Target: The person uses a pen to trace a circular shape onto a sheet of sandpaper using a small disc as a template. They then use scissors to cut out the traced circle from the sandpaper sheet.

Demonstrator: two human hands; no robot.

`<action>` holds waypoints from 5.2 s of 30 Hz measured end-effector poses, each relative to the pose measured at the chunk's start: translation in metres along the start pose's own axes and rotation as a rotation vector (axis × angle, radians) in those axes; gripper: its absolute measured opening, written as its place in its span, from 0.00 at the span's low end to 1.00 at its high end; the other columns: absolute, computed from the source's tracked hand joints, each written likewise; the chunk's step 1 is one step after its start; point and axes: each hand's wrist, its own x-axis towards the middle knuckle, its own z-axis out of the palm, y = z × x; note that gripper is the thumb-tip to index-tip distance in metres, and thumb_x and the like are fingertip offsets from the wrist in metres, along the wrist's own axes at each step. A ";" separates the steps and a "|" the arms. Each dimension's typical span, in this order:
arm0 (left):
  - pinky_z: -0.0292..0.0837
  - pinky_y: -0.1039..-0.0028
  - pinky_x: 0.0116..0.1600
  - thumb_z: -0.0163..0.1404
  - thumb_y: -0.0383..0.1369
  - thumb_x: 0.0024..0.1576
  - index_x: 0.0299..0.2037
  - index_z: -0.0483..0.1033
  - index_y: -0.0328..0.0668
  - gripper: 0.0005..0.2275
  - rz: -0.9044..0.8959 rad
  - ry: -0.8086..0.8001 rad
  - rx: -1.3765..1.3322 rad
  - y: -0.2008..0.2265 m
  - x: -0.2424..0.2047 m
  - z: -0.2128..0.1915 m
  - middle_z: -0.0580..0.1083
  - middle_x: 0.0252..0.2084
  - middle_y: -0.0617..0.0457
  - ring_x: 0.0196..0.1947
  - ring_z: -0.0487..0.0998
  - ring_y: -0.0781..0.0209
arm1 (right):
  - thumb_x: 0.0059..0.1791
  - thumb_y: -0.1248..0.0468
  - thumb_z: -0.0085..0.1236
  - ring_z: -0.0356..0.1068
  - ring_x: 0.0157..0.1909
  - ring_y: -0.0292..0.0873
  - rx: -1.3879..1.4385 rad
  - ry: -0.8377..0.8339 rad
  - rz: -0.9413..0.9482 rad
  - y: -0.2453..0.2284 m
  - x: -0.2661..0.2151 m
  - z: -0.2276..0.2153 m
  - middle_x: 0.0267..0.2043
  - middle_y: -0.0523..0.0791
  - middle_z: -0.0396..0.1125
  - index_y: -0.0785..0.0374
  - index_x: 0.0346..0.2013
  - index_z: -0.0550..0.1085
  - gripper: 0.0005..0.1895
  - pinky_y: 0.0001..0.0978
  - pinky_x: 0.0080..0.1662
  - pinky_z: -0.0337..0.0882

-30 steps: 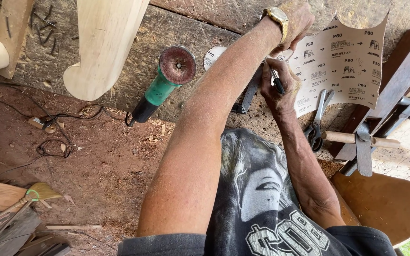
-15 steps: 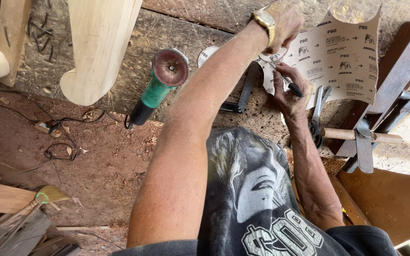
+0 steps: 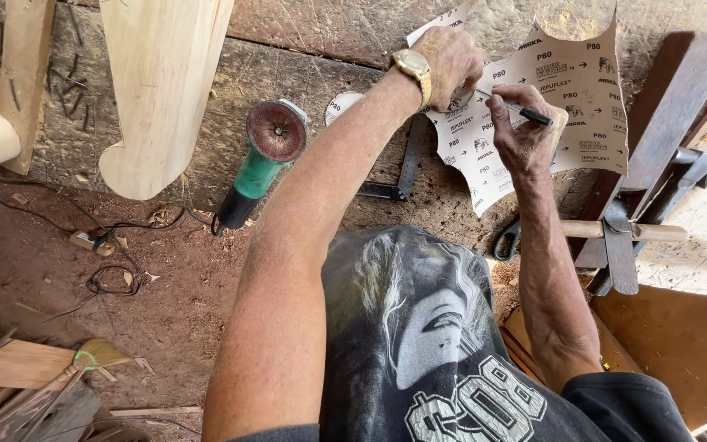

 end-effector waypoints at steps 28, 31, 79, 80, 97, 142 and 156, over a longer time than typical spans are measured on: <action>0.81 0.73 0.34 0.71 0.29 0.39 0.20 0.84 0.46 0.07 -0.427 0.662 -0.711 -0.002 -0.022 0.039 0.80 0.27 0.53 0.28 0.83 0.64 | 0.58 0.69 0.63 0.80 0.46 0.45 0.015 0.019 -0.103 -0.025 0.016 0.039 0.43 0.49 0.76 0.66 0.48 0.74 0.07 0.34 0.47 0.81; 0.82 0.73 0.35 0.71 0.28 0.39 0.21 0.82 0.44 0.08 -0.415 0.638 -0.721 0.002 -0.025 0.040 0.79 0.30 0.52 0.31 0.83 0.62 | 0.57 0.70 0.63 0.80 0.46 0.45 0.031 0.013 -0.100 -0.031 0.017 0.038 0.42 0.49 0.77 0.66 0.47 0.74 0.06 0.34 0.47 0.80; 0.80 0.75 0.29 0.66 0.22 0.29 0.43 0.69 0.33 0.28 -0.547 0.793 -0.393 0.023 -0.001 0.062 0.65 0.46 0.43 0.36 0.76 0.58 | 0.56 0.57 0.64 0.67 0.23 0.40 -0.349 -0.077 0.451 -0.067 -0.204 -0.049 0.25 0.46 0.70 0.63 0.32 0.71 0.16 0.34 0.25 0.69; 0.81 0.76 0.28 0.67 0.23 0.27 0.42 0.69 0.34 0.29 -0.610 0.765 -0.429 0.021 -0.005 0.054 0.67 0.46 0.43 0.35 0.77 0.57 | 0.54 0.58 0.67 0.68 0.25 0.39 -0.379 -0.030 0.266 -0.075 -0.207 -0.044 0.24 0.45 0.69 0.61 0.31 0.71 0.15 0.35 0.29 0.69; 0.85 0.70 0.32 0.53 0.28 0.59 0.50 0.69 0.30 0.13 -0.721 1.398 -1.767 0.070 -0.153 0.165 0.78 0.44 0.34 0.30 0.82 0.56 | 0.61 0.58 0.62 0.67 0.36 0.36 -0.325 0.075 0.302 -0.051 -0.252 0.002 0.37 0.42 0.67 0.60 0.40 0.72 0.11 0.26 0.28 0.69; 0.79 0.65 0.44 0.64 0.27 0.50 0.56 0.79 0.49 0.22 -0.508 1.093 0.186 0.025 -0.309 0.126 0.77 0.52 0.50 0.48 0.76 0.52 | 0.45 0.50 0.73 0.67 0.39 0.45 -0.663 -0.125 0.543 -0.001 -0.294 -0.065 0.42 0.50 0.68 0.69 0.52 0.68 0.33 0.39 0.40 0.71; 0.70 0.72 0.28 0.57 0.61 0.52 0.42 0.77 0.31 0.32 -0.838 0.693 -0.946 0.047 -0.021 0.076 0.72 0.28 0.54 0.23 0.73 0.61 | 0.29 0.47 0.73 0.76 0.38 0.44 0.468 -0.209 1.012 -0.017 -0.319 -0.095 0.39 0.51 0.74 0.57 0.68 0.68 0.54 0.35 0.40 0.76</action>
